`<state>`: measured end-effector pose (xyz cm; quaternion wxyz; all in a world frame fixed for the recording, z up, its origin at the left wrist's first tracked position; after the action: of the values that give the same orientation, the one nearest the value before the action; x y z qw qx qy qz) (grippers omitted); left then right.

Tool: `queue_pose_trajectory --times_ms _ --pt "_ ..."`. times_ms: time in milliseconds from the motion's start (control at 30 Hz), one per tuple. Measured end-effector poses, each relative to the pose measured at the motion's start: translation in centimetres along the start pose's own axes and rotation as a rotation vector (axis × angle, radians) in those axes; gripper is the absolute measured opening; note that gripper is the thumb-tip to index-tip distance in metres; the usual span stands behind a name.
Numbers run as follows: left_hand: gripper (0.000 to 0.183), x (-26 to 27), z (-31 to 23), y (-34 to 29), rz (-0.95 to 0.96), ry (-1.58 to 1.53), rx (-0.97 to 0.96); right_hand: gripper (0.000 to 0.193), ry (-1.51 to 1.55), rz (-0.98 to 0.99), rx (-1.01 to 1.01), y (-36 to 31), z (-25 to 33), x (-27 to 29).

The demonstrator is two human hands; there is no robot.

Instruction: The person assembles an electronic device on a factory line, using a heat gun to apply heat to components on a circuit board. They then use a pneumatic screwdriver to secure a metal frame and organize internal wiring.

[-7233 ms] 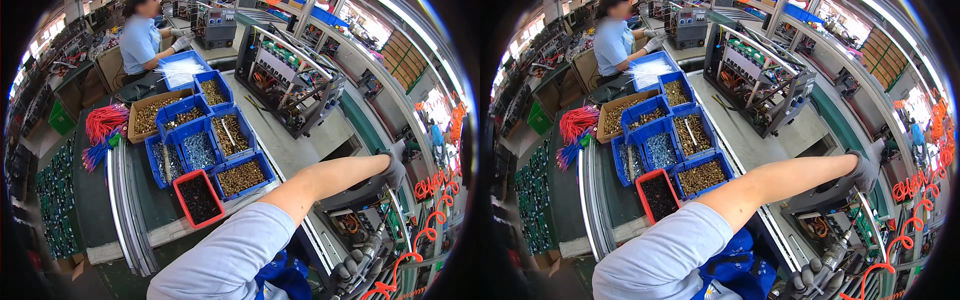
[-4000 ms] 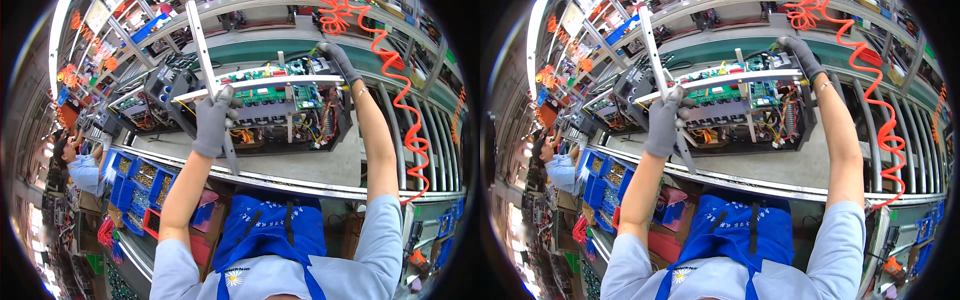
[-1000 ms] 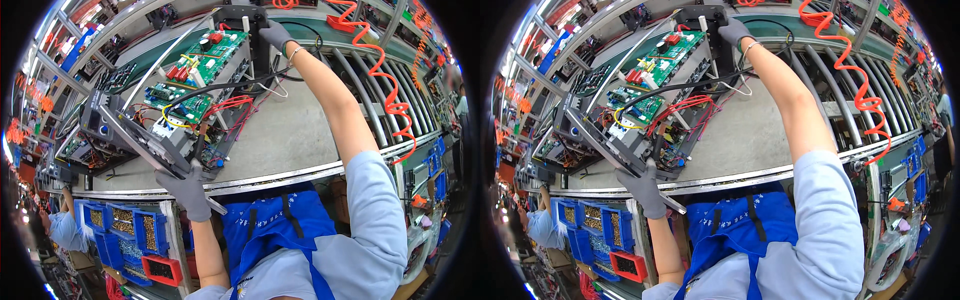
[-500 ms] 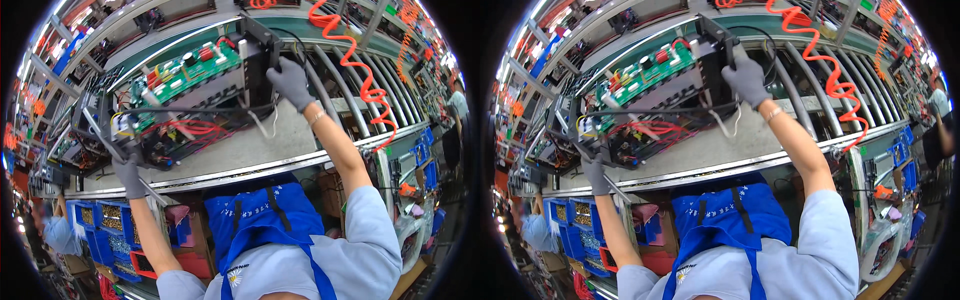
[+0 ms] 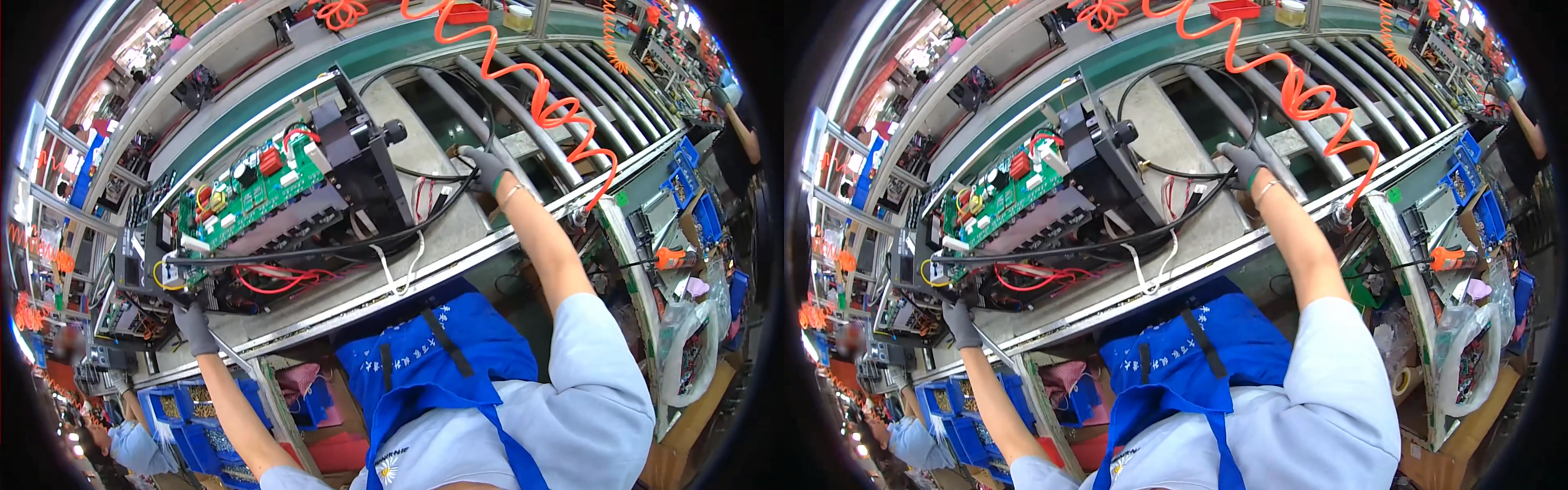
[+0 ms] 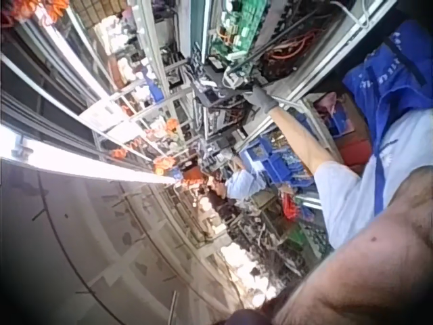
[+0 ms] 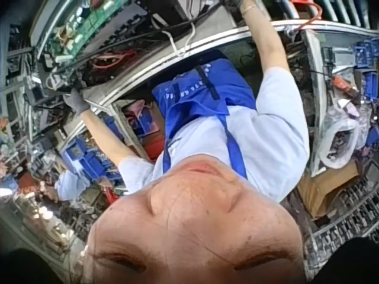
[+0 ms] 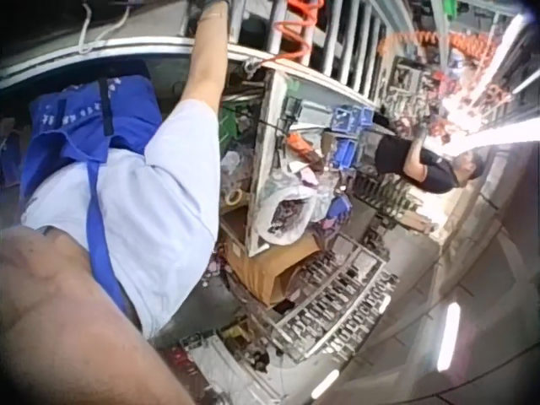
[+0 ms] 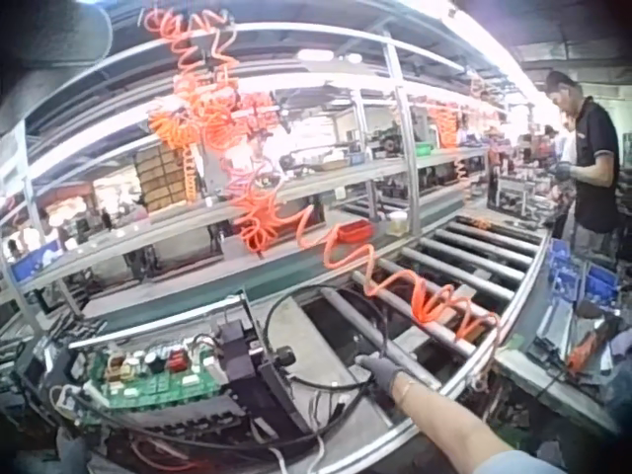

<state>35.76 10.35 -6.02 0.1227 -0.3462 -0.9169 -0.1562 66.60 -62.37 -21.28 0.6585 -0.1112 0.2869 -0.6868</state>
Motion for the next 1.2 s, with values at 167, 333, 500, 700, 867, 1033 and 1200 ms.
queue_pose_trajectory --times_ms 167,333,500,700,867,1033,1200 --pt "0.02 -1.0 -0.7 0.4 0.012 -0.018 0.002 0.022 0.682 -0.033 -0.039 11.3 -1.2 1.1" --pt "0.044 0.2 1.0 0.4 -0.013 0.037 0.072 0.028 0.14 0.158 0.458 -1.6 14.7 -12.3" --pt "0.05 0.1 2.4 1.6 0.023 0.006 0.055 0.055 -0.622 0.368 1.159 -5.8 20.9 -25.7" --pt "0.051 -1.1 1.9 1.4 0.048 -0.02 0.017 0.055 -0.656 0.269 0.84 0.6 18.9 -22.9" --pt "0.046 -0.1 1.2 1.2 0.023 0.042 -0.176 0.04 -1.345 -0.129 0.639 7.1 14.8 -18.8" --pt "0.033 -1.6 -1.7 -0.4 0.003 -0.025 -0.156 0.038 -1.439 -0.086 0.733 18.2 7.5 -16.8" --pt "0.033 -1.4 -0.8 -0.1 0.004 -0.025 -0.189 0.038 -1.52 0.044 0.735 14.9 8.0 -20.9"
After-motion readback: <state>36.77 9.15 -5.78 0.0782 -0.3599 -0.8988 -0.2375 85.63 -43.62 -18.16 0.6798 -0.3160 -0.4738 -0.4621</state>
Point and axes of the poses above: each hand's wrist, its own y-axis towards the middle knuckle, its own x-axis out of the back of the hand, z = x × y, the point moved 10 cm from there along y, towards the middle knuckle, and after that the axes turned 5 degrees about z, right-handed, at the moved point
